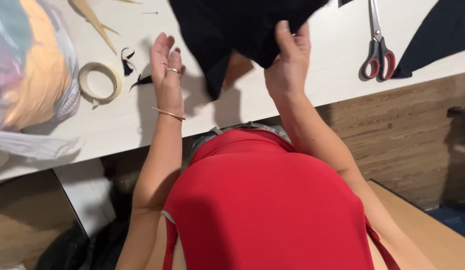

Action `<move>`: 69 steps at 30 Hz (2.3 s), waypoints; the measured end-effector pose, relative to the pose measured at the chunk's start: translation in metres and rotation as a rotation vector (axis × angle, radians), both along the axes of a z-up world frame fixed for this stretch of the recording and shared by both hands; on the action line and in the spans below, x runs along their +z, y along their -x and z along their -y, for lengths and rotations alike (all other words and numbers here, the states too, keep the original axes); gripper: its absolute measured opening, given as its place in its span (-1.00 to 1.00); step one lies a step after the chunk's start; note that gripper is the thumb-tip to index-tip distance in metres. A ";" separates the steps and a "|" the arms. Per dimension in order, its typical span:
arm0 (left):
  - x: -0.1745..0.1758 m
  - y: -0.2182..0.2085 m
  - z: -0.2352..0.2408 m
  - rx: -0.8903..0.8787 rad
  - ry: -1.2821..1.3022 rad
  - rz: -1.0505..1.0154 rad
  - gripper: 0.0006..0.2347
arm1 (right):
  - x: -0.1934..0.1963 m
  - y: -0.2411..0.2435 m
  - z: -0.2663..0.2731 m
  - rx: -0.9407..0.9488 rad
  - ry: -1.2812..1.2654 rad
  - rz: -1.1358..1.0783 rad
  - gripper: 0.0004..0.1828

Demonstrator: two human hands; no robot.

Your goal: The person cuts a piece of black fabric using scissors, then aligns and smooths the cut pieces on a white table. They handle a cardboard pattern and other fabric scraps, arranging the cut fabric pieces into a specific layout.

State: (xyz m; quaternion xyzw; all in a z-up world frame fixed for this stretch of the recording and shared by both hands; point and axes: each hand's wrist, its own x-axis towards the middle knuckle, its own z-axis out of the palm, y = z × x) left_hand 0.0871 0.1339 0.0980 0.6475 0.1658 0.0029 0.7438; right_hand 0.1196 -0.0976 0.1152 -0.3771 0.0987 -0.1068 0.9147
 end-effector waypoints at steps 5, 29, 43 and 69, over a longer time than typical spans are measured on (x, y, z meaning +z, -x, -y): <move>-0.013 -0.016 0.022 -0.123 0.441 -0.239 -0.27 | -0.041 0.025 0.032 0.003 -0.089 -0.062 -0.63; -0.049 -0.015 0.028 -0.472 -0.094 -0.424 -0.72 | -0.039 0.040 0.010 0.461 1.429 0.461 -0.92; -0.016 -0.021 0.039 -0.406 -0.048 -0.448 -0.77 | -0.048 0.028 0.033 0.341 0.603 -0.191 -0.85; -0.080 -0.028 -0.088 -0.355 -0.854 -0.256 -0.86 | -0.134 0.005 0.280 -0.422 -0.469 -0.326 -0.59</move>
